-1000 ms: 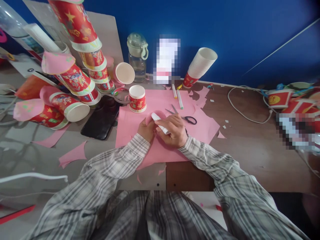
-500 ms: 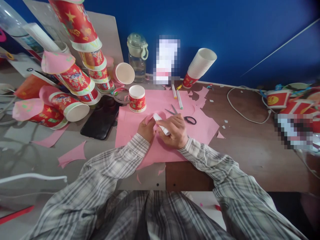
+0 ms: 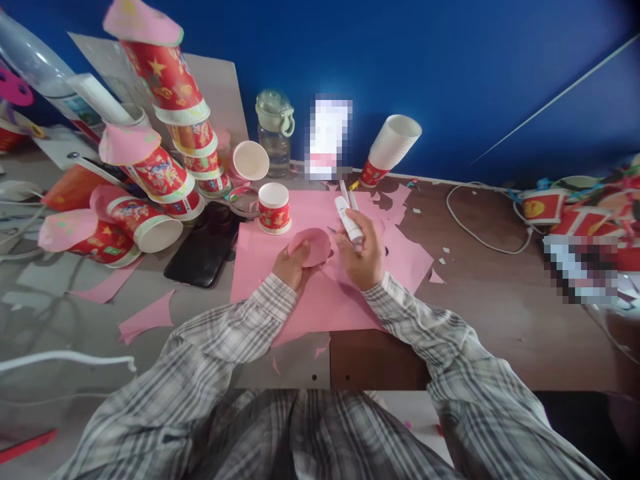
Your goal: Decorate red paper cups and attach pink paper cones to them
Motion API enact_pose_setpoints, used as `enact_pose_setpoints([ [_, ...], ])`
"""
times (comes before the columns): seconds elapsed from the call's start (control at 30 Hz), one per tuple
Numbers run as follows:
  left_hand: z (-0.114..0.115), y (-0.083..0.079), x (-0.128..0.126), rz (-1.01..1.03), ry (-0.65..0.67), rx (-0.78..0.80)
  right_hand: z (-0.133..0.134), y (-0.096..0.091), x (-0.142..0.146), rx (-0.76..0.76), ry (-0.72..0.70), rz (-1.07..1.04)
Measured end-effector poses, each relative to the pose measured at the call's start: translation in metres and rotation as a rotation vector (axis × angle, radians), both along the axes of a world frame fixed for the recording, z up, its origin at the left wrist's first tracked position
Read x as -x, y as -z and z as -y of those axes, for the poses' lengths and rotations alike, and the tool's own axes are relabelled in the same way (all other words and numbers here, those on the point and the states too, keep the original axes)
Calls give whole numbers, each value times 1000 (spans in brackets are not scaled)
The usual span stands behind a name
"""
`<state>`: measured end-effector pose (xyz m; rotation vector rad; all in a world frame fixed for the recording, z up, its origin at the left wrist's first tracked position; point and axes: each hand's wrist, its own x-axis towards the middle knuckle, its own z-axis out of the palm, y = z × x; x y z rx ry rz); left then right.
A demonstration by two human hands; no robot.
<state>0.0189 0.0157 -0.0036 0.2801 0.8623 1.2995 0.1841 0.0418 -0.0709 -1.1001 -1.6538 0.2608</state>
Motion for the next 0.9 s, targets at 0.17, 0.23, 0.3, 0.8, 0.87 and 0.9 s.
enact_pose_setpoints([
  [0.17,3,-5,1,-44,89,-47,-6,3,11,179,-128,-116],
  [0.23,5,-6,0,-62,109,-69,-6,2,14,193,-120,-164],
  [0.3,6,-6,-1,-68,136,-83,-9,0,14,211,-96,-199],
  [0.8,-5,-26,72,-1402,-370,-490,-38,-20,0,466,-42,-338],
  [0.87,-16,-23,83,-1611,-374,-437,-38,-19,0,478,-48,-318],
  [0.9,-21,-22,85,-1676,-332,-420,-39,-19,1,483,-52,-305],
])
